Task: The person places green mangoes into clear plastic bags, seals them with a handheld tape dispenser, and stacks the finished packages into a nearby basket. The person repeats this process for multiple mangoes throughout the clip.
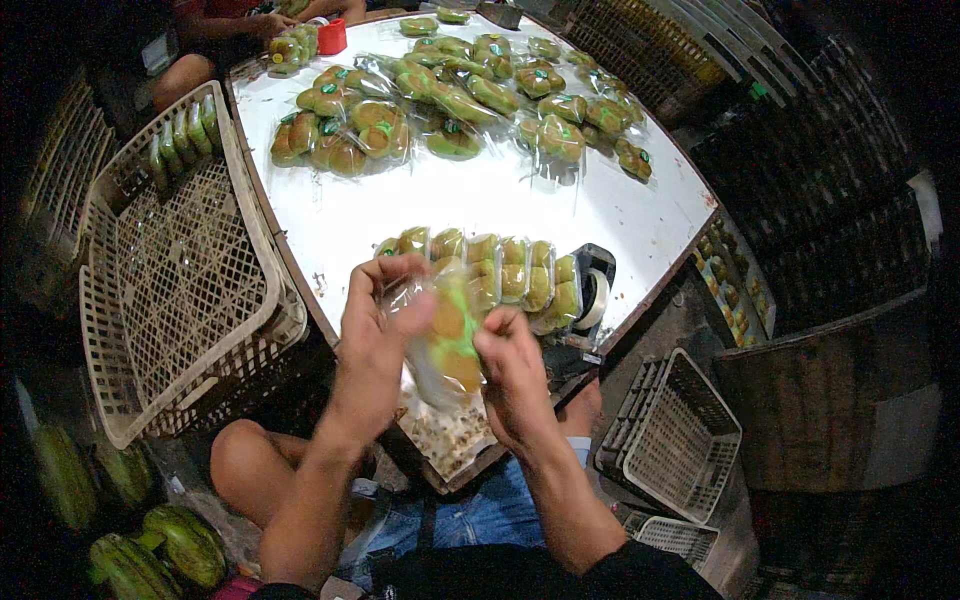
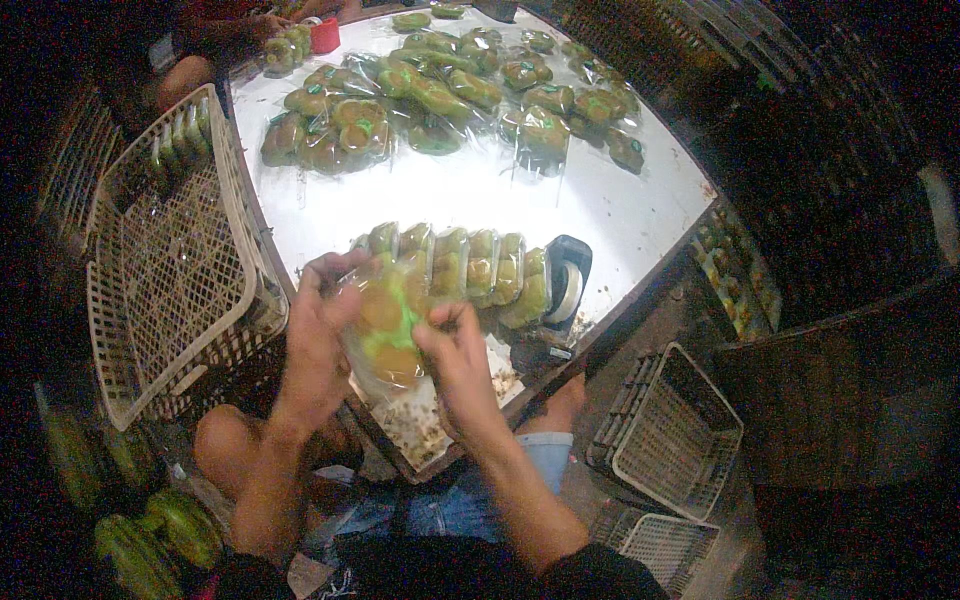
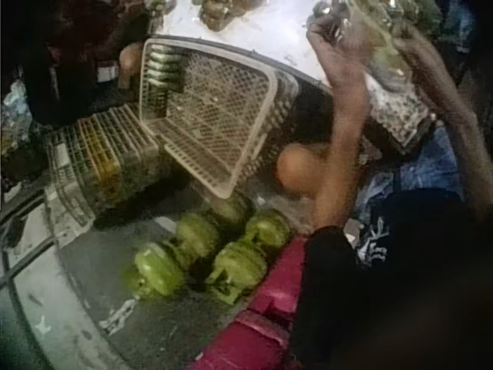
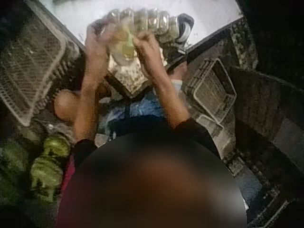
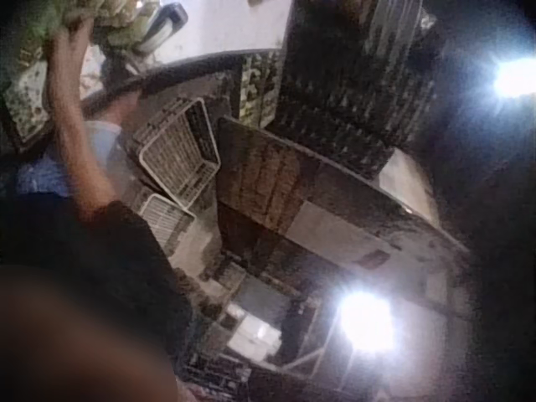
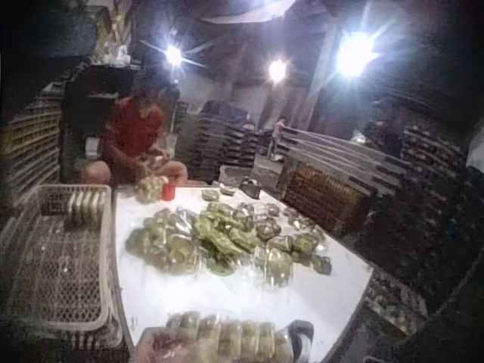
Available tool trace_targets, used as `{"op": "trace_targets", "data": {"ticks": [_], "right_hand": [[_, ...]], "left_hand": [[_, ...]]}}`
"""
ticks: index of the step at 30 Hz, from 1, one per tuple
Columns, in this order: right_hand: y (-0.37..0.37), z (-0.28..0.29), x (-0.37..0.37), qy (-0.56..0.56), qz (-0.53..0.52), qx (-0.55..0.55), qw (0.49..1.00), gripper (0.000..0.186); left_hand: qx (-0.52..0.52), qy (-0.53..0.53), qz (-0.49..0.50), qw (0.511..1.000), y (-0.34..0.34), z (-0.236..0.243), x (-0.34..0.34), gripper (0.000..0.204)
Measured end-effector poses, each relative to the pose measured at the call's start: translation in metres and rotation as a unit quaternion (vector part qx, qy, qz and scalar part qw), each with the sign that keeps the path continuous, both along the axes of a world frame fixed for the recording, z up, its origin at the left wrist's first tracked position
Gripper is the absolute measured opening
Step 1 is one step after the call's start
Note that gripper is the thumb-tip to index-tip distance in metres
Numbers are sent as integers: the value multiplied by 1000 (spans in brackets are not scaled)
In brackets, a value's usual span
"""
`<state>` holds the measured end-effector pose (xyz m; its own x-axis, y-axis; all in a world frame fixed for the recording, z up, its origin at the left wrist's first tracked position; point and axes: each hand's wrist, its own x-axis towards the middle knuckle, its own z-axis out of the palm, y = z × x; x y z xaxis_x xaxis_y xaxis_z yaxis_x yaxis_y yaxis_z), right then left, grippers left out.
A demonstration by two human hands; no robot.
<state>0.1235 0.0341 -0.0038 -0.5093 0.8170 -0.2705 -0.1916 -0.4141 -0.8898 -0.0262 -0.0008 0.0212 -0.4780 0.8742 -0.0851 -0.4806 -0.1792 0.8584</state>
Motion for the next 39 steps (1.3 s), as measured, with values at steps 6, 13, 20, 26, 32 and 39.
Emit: {"op": "trace_targets", "data": {"ticks": [6, 13, 20, 26, 32, 39], "right_hand": [[82, 1, -18, -259, -43, 338, 904, 28], [243, -23, 55, -406, -111, 450, 788, 27], [345, -72, 73, -663, 65, 495, 558, 48], [354, -12, 20, -546, -49, 593, 589, 44], [183, 87, -1, -284, 57, 608, 739, 25], [61, 56, -21, -28, 6, 349, 937, 94]], "left_hand": [[-67, 219, 30, 973, 21, -30, -55, 57], [-169, 208, -171, 948, 56, -80, -69, 97], [-246, 288, -65, 923, 52, -71, -77, 111], [-212, 272, -20, 938, 53, -56, -78, 104], [-122, 576, 85, 804, 53, -31, -55, 108], [-19, 261, -71, 963, 25, -6, -39, 50]]}}
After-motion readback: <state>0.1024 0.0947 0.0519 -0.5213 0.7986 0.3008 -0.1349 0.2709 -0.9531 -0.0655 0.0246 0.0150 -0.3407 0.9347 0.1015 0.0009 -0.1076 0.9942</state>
